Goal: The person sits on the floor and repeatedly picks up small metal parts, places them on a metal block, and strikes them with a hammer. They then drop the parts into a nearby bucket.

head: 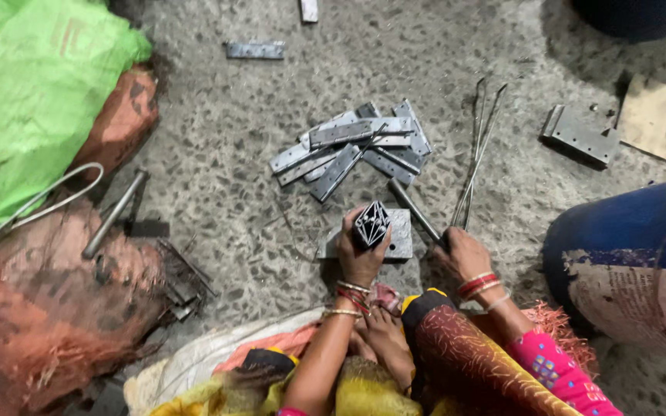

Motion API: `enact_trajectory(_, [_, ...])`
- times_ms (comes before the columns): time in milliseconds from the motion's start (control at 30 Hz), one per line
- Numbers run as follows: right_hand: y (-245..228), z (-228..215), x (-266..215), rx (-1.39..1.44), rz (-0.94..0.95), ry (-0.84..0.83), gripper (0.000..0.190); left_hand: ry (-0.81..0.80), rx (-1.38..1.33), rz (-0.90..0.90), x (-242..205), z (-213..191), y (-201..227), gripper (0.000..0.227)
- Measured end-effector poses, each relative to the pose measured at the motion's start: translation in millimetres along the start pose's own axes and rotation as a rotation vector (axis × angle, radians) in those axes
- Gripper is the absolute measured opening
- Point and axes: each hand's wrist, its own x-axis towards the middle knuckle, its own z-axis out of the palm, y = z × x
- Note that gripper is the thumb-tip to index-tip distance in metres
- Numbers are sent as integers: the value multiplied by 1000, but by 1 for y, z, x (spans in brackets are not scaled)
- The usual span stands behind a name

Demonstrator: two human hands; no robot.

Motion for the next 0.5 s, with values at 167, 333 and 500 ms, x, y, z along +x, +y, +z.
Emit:
enact_trajectory(167, [-33, -57, -11, 361, 81, 30, 28, -61, -67, -75, -8, -1, -7, 54])
enact_trajectory(333, [-83, -164, -30, 920, -319, 511, 17, -72, -3, -10, -10, -2, -10, 54])
enact_trajectory(500, [-117, -194, -32, 1010, -718, 724, 13, -73, -53, -79, -12, -1, -17, 53])
